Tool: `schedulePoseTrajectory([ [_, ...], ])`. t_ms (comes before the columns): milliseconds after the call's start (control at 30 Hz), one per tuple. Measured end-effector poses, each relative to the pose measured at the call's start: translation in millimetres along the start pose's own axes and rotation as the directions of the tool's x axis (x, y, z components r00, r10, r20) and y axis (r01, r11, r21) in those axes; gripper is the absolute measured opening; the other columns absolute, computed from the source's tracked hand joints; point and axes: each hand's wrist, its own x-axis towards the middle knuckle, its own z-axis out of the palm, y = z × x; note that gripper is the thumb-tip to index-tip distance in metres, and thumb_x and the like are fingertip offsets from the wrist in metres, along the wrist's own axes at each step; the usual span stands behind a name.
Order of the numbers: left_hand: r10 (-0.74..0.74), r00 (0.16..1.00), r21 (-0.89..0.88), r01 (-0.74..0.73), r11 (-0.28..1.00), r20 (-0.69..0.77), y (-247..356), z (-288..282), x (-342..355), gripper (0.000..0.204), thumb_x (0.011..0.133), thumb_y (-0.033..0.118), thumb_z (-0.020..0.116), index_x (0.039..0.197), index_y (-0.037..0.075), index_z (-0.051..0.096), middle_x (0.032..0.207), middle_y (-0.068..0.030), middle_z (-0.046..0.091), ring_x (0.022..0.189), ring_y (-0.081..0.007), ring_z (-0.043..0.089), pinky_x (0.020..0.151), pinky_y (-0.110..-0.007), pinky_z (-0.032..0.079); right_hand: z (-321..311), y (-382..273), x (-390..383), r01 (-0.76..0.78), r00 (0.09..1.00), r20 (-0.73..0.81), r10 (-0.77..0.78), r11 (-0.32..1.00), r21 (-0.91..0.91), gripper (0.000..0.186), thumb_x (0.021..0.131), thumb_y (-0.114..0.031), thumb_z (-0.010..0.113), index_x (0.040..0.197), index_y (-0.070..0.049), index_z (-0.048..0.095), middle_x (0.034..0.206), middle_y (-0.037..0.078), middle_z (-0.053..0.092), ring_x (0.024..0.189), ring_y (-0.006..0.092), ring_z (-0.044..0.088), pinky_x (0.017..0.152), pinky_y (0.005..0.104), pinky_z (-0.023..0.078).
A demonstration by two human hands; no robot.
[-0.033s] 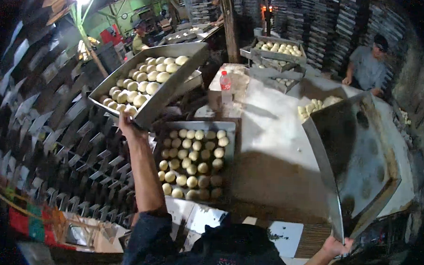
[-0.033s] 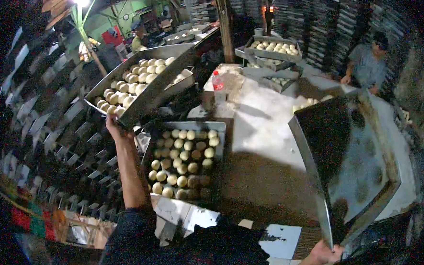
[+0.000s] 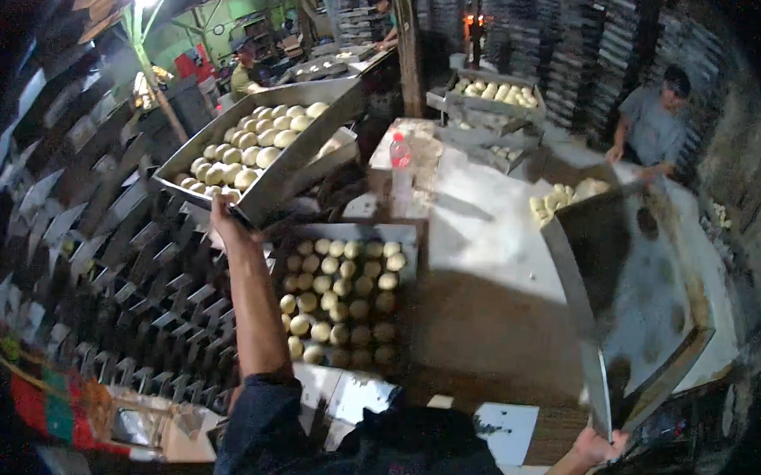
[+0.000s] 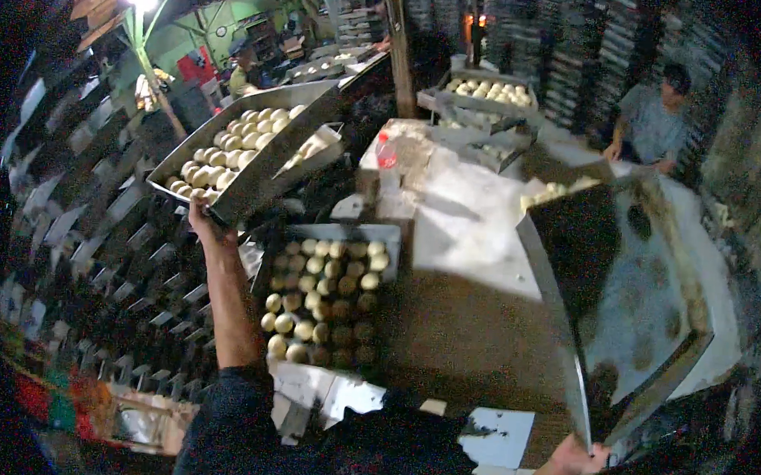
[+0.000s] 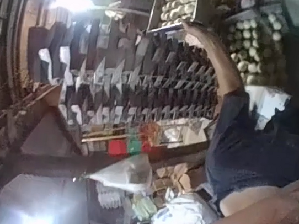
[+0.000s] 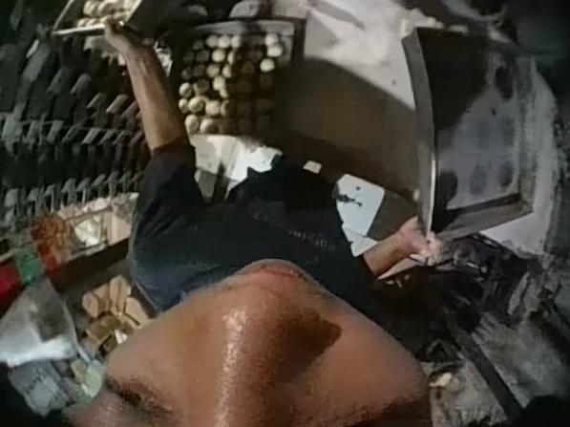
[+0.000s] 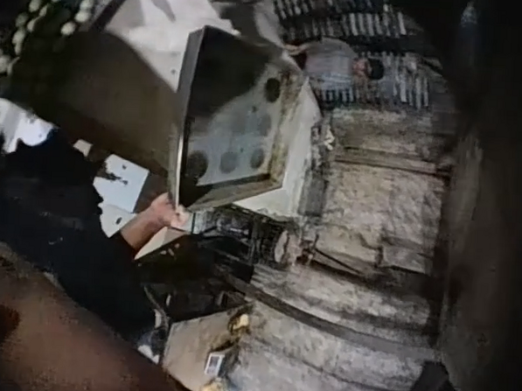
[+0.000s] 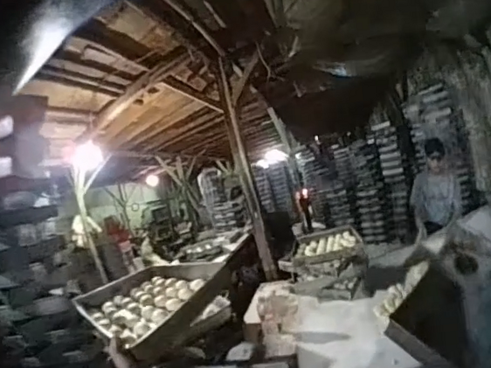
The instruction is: Shaping raw bread dough and placing it onto baking trays in a bakery production area.
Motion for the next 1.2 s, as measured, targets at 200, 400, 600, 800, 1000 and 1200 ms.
schedulePoseTrajectory([
  [200,-0.040,0.999,0.098,0.036,0.994,0.033,-89.4,-4.8,171.2,0.028,0.076,0.024,0.058,0.095,0.002,0.058,0.089,-0.0096,0.060,0.077,-0.0244,0.062,0.071,-0.038,0.053,51.3,36.8,-40.1,0.018,0.992,-0.124,-0.033,0.992,-0.122,0.032,0.063,-0.024,0.056,0.089,-0.005,0.055,0.098,0.011,0.055,0.095,0.0307,0.052,0.086,0.0463,0.041],
  [400,-0.149,0.984,0.130,0.161,0.978,-0.096,-118.8,26.8,155.2,0.031,0.079,0.021,0.063,0.092,-0.006,0.058,0.086,-0.0103,0.060,0.072,-0.0213,0.062,0.061,-0.035,0.052,68.8,51.9,-48.8,0.061,0.995,-0.074,-0.070,0.991,-0.118,0.055,0.059,-0.019,0.058,0.112,-0.002,0.057,0.115,0.015,0.058,0.107,0.0335,0.053,0.090,0.0483,0.042],
  [600,-0.182,0.968,0.751,-0.011,0.660,0.175,-140.4,-27.1,219.8,0.076,0.069,0.042,0.075,0.123,-0.005,0.052,0.122,-0.0252,0.054,0.115,-0.0313,0.051,0.095,-0.044,0.040,70.4,71.4,-40.7,-0.001,0.965,0.256,0.054,0.979,-0.203,0.061,0.064,-0.021,0.053,0.121,0.001,0.050,0.120,0.015,0.055,0.111,0.0306,0.051,0.098,0.0428,0.040],
  [800,-0.108,0.975,0.978,-0.183,0.098,0.194,-91.2,-25.4,123.2,0.107,0.060,0.078,0.062,0.142,0.017,0.034,0.143,-0.0306,0.021,0.135,-0.0455,0.015,0.107,-0.054,0.020,40.0,56.8,-10.0,-0.217,0.926,0.285,0.248,0.966,-0.138,0.064,0.064,-0.018,0.050,0.123,0.005,0.048,0.125,0.018,0.053,0.117,0.0348,0.048,0.104,0.0487,0.035],
  [1000,-0.070,0.993,0.994,-0.101,-0.053,0.097,-86.8,-124.1,38.6,0.098,0.063,0.074,0.063,0.140,0.018,0.038,0.131,-0.0289,0.038,0.127,-0.0420,0.032,0.109,-0.050,0.020,37.0,28.9,-1.0,-0.303,0.950,0.068,0.304,0.952,-0.036,0.064,0.066,-0.019,0.048,0.126,0.004,0.047,0.128,0.017,0.052,0.119,0.0335,0.047,0.106,0.0485,0.033],
  [1200,0.428,0.864,0.955,-0.295,0.006,0.264,-112.4,-164.3,-146.7,0.099,0.066,0.060,0.071,0.135,-0.003,0.036,0.126,-0.0307,0.042,0.118,-0.0429,0.039,0.100,-0.051,0.029,-12.6,-13.3,48.9,-0.333,0.923,0.194,0.332,0.942,-0.030,0.059,0.065,-0.015,0.049,0.121,0.004,0.051,0.122,0.016,0.056,0.116,0.0315,0.050,0.106,0.0471,0.033],
])
